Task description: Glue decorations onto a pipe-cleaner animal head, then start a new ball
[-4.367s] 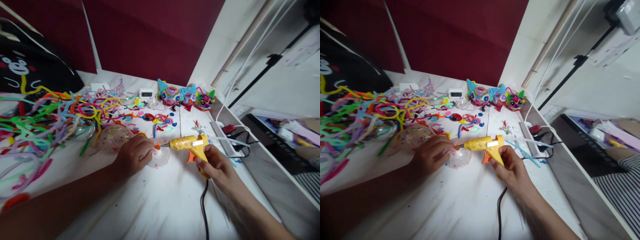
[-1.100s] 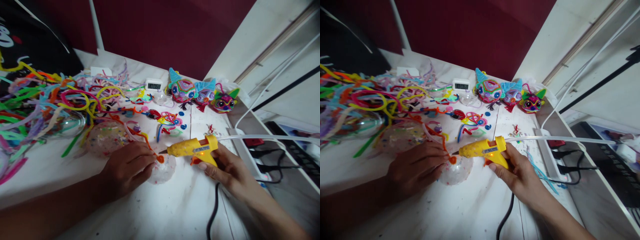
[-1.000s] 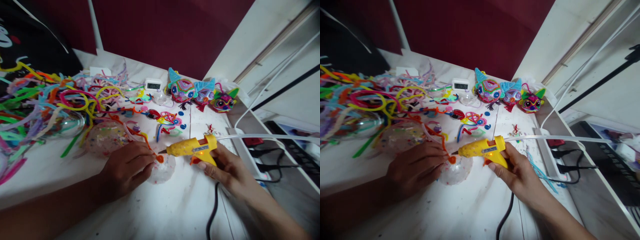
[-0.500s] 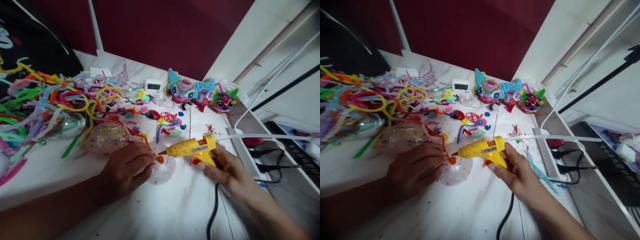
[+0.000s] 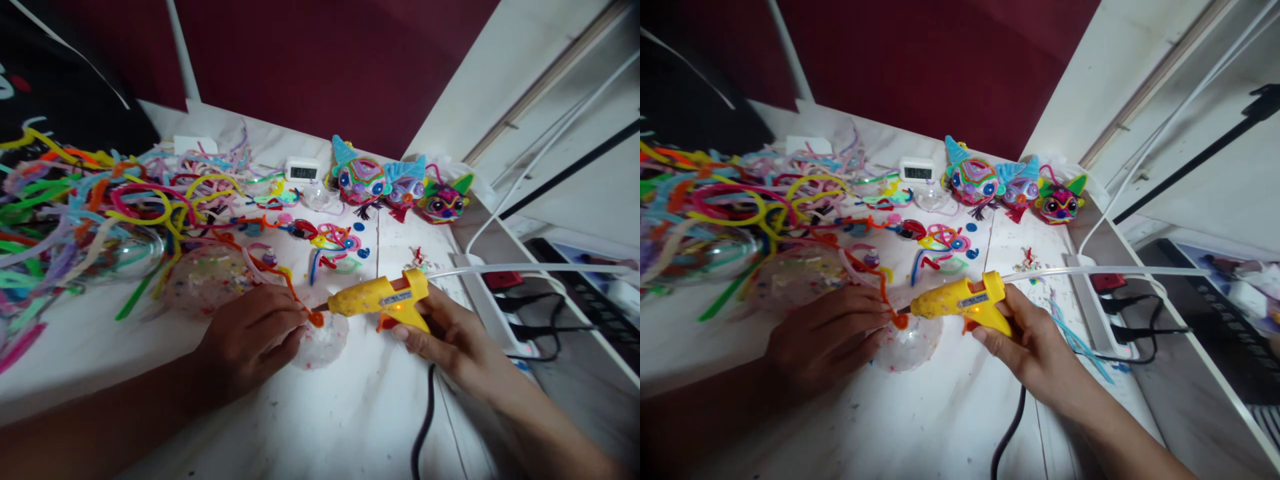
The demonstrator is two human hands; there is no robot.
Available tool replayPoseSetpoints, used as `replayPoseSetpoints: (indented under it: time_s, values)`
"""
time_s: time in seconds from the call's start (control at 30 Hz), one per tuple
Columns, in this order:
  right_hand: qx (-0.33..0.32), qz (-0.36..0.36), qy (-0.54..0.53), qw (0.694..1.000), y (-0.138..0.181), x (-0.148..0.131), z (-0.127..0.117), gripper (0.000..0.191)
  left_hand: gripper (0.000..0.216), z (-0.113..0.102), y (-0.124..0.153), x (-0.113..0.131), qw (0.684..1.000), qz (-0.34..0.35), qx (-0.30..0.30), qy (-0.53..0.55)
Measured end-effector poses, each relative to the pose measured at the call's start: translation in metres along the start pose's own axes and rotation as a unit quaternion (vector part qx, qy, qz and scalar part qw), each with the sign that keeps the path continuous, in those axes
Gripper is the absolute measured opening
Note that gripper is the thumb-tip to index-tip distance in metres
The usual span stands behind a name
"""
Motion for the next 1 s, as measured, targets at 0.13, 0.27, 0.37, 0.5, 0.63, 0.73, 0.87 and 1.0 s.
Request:
replayPoseSetpoints:
  time_s: [0.13, 0.27, 0.37, 0.5, 0.63, 0.73, 0.87, 1.0]
  values:
    - [0.009, 0.000, 0.013, 1.000, 0.001, 0.002, -0.001, 0.016, 0.016, -0.002, -0.001, 0.001, 1.000, 0.003, 0.013, 0.006]
    - [0.017, 0.000, 0.022, 1.000, 0.001, 0.002, -0.003, 0.022, 0.018, -0.002, -0.001, 0.000, 1.000, -0.002, 0.017, 0.012]
    - [0.017, -0.001, 0.033, 0.999, 0.001, 0.000, -0.005, 0.024, 0.021, -0.002, 0.000, -0.001, 1.000, -0.006, 0.015, 0.015]
    - [0.013, -0.014, 0.047, 0.999, 0.002, -0.006, -0.007, 0.021, 0.021, -0.002, 0.000, 0.000, 1.000, -0.002, 0.014, 0.008]
    - [0.005, -0.022, 0.043, 0.999, 0.003, -0.008, -0.007, 0.020, 0.020, -0.002, 0.001, 0.000, 1.000, 0.001, 0.006, 0.000]
    - [0.000, -0.026, 0.040, 0.999, 0.004, -0.008, -0.009, 0.023, 0.018, -0.001, 0.001, -0.001, 1.000, -0.001, 0.004, 0.004]
    - [-0.004, -0.017, 0.056, 0.998, 0.006, -0.007, -0.010, 0.022, 0.019, 0.000, 0.001, -0.002, 1.000, 0.000, 0.002, 0.000]
    - [0.017, -0.020, 0.057, 0.998, 0.005, -0.008, -0.011, 0.019, 0.017, -0.002, -0.001, 0.000, 1.000, 0.001, 0.014, -0.001]
Point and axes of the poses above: each hand's wrist, its own y-axis away from the middle knuckle, its own z-axis out of the palm, x = y × z, the point moved 10 cm from there along -y, towards the middle knuckle, and after that the axes turned 8 degrees about -y, right-handed, at the moved point
